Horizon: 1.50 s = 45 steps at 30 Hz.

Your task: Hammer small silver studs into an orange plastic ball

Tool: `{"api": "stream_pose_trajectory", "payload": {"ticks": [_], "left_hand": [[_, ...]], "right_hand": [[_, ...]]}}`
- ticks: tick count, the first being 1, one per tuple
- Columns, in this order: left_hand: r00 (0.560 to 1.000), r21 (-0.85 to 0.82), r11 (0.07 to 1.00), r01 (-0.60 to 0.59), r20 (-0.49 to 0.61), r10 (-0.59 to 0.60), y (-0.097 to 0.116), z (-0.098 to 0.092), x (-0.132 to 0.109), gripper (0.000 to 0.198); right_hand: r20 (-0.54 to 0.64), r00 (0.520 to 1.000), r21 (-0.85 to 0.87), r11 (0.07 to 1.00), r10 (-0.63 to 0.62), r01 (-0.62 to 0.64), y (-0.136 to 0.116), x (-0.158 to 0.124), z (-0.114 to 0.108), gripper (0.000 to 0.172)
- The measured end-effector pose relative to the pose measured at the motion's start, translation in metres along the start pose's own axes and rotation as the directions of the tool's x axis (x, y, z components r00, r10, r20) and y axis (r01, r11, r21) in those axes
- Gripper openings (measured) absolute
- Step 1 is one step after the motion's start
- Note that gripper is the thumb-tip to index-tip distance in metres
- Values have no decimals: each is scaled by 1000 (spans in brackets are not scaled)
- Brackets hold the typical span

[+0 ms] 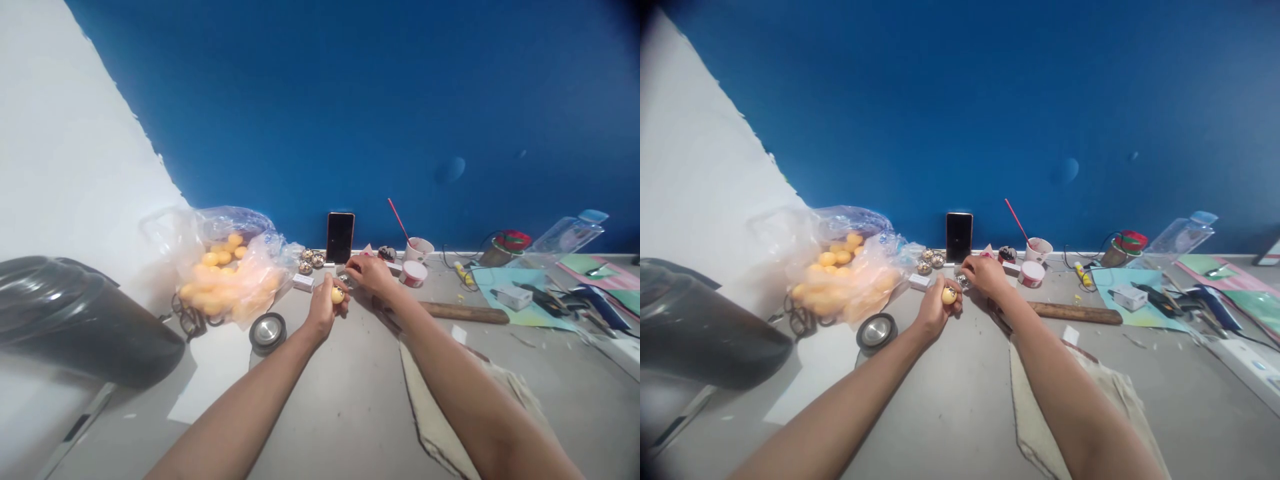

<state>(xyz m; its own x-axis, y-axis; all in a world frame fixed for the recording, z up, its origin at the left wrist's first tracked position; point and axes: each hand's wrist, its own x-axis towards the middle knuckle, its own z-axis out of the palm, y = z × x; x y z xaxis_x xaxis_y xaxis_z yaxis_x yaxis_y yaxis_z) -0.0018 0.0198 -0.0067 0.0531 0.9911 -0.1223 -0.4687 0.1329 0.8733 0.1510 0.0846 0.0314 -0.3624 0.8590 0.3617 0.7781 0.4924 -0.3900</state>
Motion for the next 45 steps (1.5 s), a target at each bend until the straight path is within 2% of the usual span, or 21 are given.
{"api": "stream_pose_trajectory", "payload": {"ticks": [31, 39, 45], "left_hand": [[1000, 88, 996, -9, 5, 9, 2, 2, -2, 72], [1000, 69, 997, -21, 11, 21, 1, 2, -4, 72], [1000, 69, 998, -10, 6, 10, 3, 2, -4, 73]], "right_hand": [[89, 995, -84, 996, 41, -33, -2, 0, -7, 11], [57, 998, -35, 999, 17, -15, -1, 2, -3, 13], [-74, 997, 53, 998, -24, 27, -1, 0, -3, 11]]}}
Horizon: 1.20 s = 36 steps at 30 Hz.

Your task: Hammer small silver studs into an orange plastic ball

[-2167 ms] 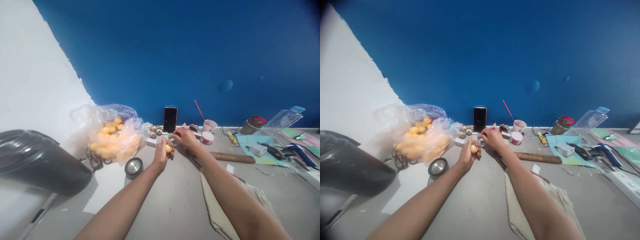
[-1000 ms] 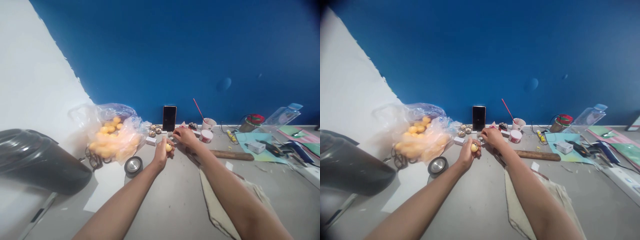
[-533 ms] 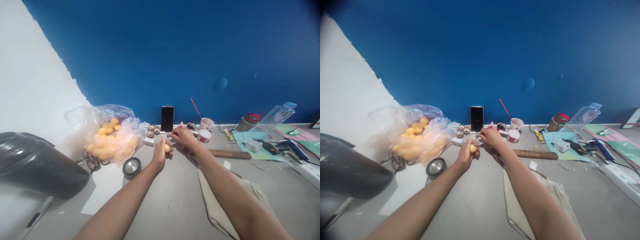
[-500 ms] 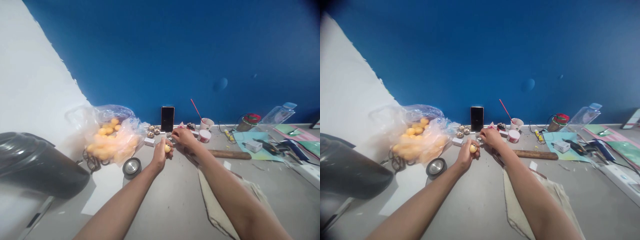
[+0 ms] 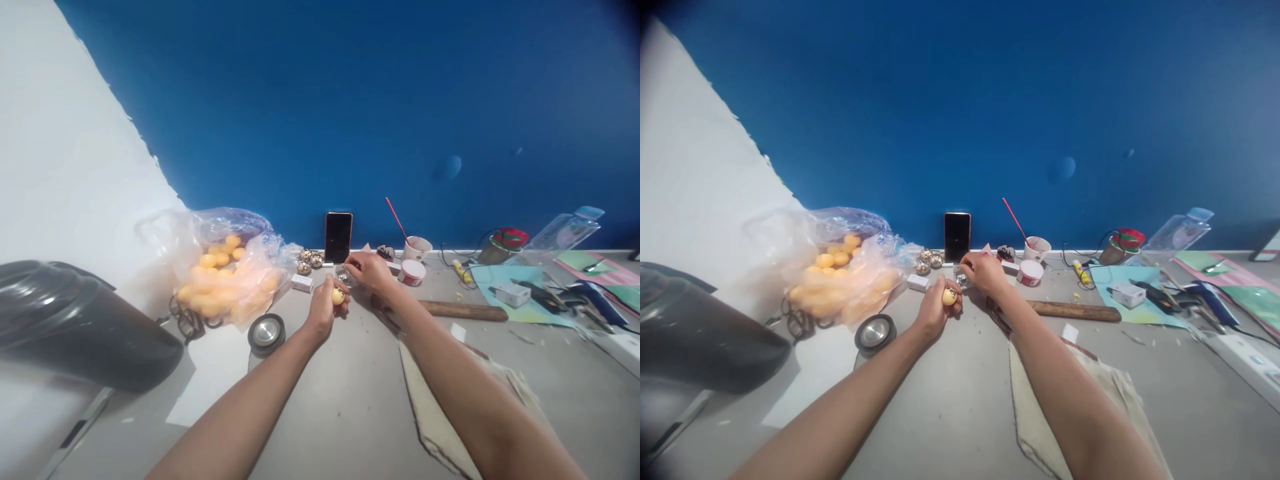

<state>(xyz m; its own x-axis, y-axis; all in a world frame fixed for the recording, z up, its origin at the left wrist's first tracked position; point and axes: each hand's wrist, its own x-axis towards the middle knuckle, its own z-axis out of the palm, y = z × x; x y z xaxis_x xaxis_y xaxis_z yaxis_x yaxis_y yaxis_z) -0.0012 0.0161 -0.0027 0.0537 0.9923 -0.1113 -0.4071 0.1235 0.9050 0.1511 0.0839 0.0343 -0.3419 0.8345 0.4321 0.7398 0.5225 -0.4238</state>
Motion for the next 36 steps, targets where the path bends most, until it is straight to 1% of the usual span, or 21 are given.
{"api": "stream_pose_trajectory", "payload": {"ticks": [3, 6, 17, 20, 26, 29, 31, 33, 36], "left_hand": [[1000, 6, 1000, 8, -1, -8, -1, 0, 1, 74], [1000, 14, 1000, 7, -5, -7, -3, -1, 2, 75], [1000, 45, 999, 5, 6, -6, 0, 1, -1, 74], [1000, 37, 999, 0, -2, 1, 0, 1, -2, 67], [998, 76, 997, -20, 66, 15, 3, 3, -5, 30], [998, 97, 995, -22, 66, 16, 4, 3, -6, 18], [997, 95, 995, -23, 73, 16, 6, 3, -7, 15], [996, 78, 997, -22, 83, 16, 7, 1, -7, 15], [997, 27, 1000, -3, 75, 1, 9, 0, -7, 26]], "right_hand": [[-52, 999, 29, 1000, -11, 13, -1, 0, -1, 11], [-78, 997, 31, 999, -13, 16, -1, -1, -1, 11], [-66, 998, 24, 1000, -19, 20, 0, 0, 1, 12], [-71, 997, 21, 1000, -20, 21, 0, 0, 3, 11], [-91, 996, 50, 998, -18, 22, 1, -1, 5, 12], [-103, 995, 89, 996, -17, 26, 1, -1, 7, 13], [-118, 993, 148, 989, 3, 14, 1, -1, 8, 14], [-136, 990, 222, 975, 33, -2, 1, -1, 10, 15], [-142, 987, 308, 951, 81, -33, 1, -2, 13, 16]]}}
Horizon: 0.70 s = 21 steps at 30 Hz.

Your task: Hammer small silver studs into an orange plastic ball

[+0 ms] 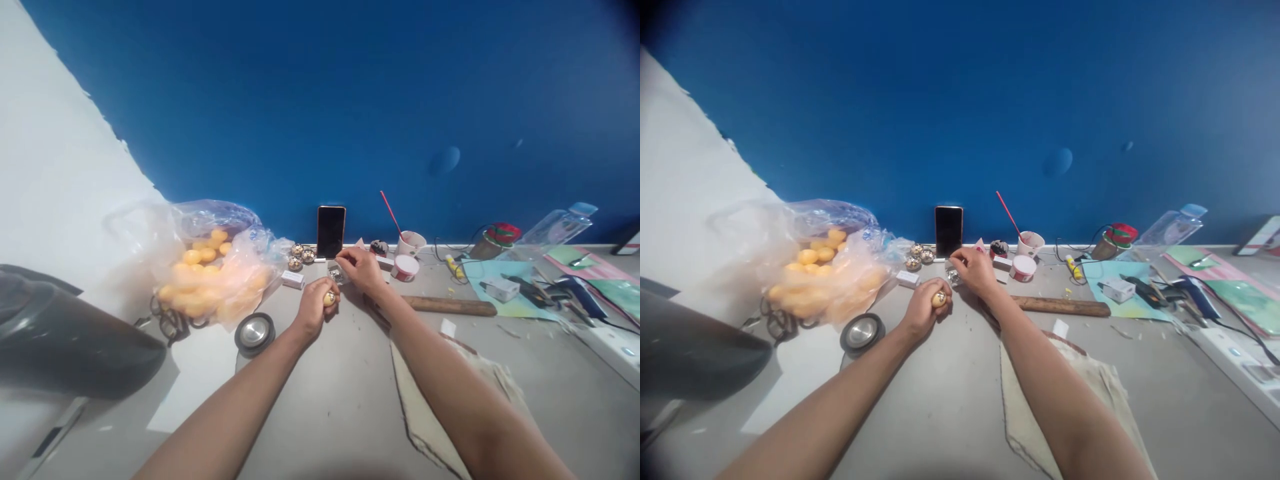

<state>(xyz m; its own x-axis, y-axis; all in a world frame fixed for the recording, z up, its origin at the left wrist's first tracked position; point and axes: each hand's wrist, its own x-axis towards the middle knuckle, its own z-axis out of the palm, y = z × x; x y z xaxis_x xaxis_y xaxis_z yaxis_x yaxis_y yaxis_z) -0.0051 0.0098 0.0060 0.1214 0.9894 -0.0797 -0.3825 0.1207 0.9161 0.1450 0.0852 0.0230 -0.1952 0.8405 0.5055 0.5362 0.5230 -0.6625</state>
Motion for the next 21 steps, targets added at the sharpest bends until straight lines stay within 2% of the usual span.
{"api": "stream_pose_trajectory", "payload": {"ticks": [5, 8, 12, 15, 18, 21], "left_hand": [[999, -155, 988, 17, -29, -22, -2, -2, 1, 46], [998, -155, 988, -4, -60, -5, -4, -3, 2, 55], [997, -142, 990, 6, -72, -17, -4, -4, 3, 63], [997, -208, 978, 21, -69, -36, -1, -5, 4, 58], [997, -314, 949, 23, -65, -46, 1, -8, 4, 44], [995, -404, 912, 72, -35, -94, 1, -10, 4, 34]], "right_hand": [[-25, 994, 119, 988, 103, -99, -2, -1, -2, 17], [-47, 985, 231, 962, 163, -148, -8, 4, -4, 18], [-24, 949, 430, 860, 316, -275, -30, 21, -10, 21], [47, 957, 479, 834, 286, -273, -55, 23, -17, 19], [130, 950, 497, 811, 282, -309, -72, 2, -21, 16], [157, 914, 571, 721, 374, -393, -73, -35, -19, 24]]}}
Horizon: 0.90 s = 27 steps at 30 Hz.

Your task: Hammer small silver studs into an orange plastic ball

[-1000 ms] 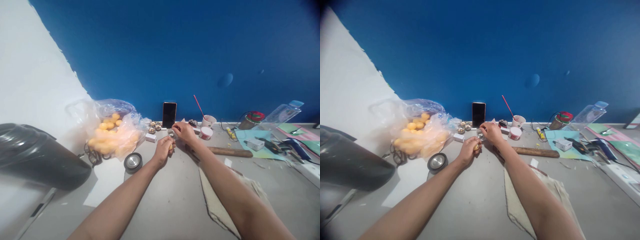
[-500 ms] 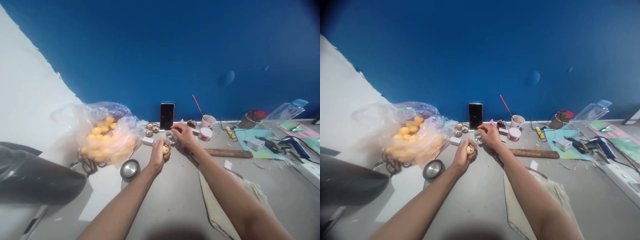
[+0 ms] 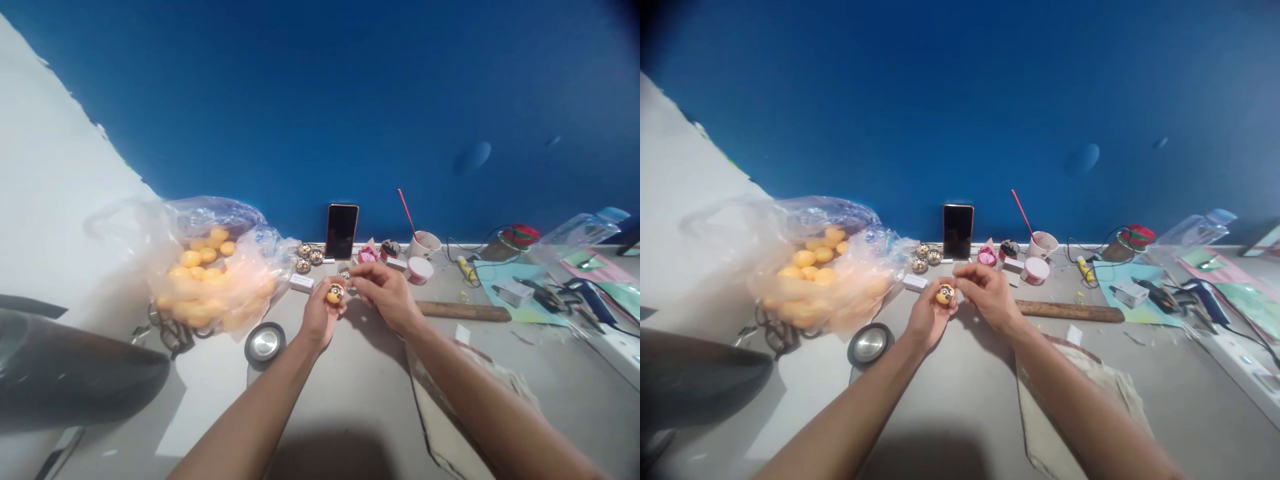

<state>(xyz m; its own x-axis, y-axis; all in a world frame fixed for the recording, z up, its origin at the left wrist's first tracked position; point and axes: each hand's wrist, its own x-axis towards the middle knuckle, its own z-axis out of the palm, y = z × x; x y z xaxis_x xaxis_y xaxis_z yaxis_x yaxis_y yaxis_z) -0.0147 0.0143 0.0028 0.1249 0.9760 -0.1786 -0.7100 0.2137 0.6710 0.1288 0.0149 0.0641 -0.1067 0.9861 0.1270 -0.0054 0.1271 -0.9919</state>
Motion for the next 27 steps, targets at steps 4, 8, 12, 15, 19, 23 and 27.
{"api": "stream_pose_trajectory", "payload": {"ticks": [4, 8, 12, 15, 19, 23, 27], "left_hand": [[995, -93, 991, 96, 26, -93, -2, -1, -2, 36], [993, -92, 989, 114, 25, -112, -6, 0, -3, 36], [997, -93, 993, 72, 9, -71, -7, 0, -3, 32], [999, -58, 998, 32, 10, -31, -8, -1, -2, 32], [1000, -52, 999, 6, -20, -7, -8, 0, -1, 31], [999, -50, 999, -11, -35, 9, -8, 1, -2, 33], [999, -44, 999, 7, -45, -9, -8, -1, -3, 39]], "right_hand": [[-13, 994, 170, 980, 110, -106, 27, -22, -7, 29], [82, 988, 278, 948, 134, -152, 37, -19, -11, 28], [148, 975, 351, 913, 164, -207, 43, -15, -11, 26], [149, 973, 344, 914, 175, -217, 48, -14, -10, 28], [110, 977, 314, 926, 182, -208, 50, -14, -9, 28], [77, 978, 291, 934, 194, -208, 47, -14, -5, 29], [72, 976, 286, 934, 204, -216, 44, -14, -1, 29]]}}
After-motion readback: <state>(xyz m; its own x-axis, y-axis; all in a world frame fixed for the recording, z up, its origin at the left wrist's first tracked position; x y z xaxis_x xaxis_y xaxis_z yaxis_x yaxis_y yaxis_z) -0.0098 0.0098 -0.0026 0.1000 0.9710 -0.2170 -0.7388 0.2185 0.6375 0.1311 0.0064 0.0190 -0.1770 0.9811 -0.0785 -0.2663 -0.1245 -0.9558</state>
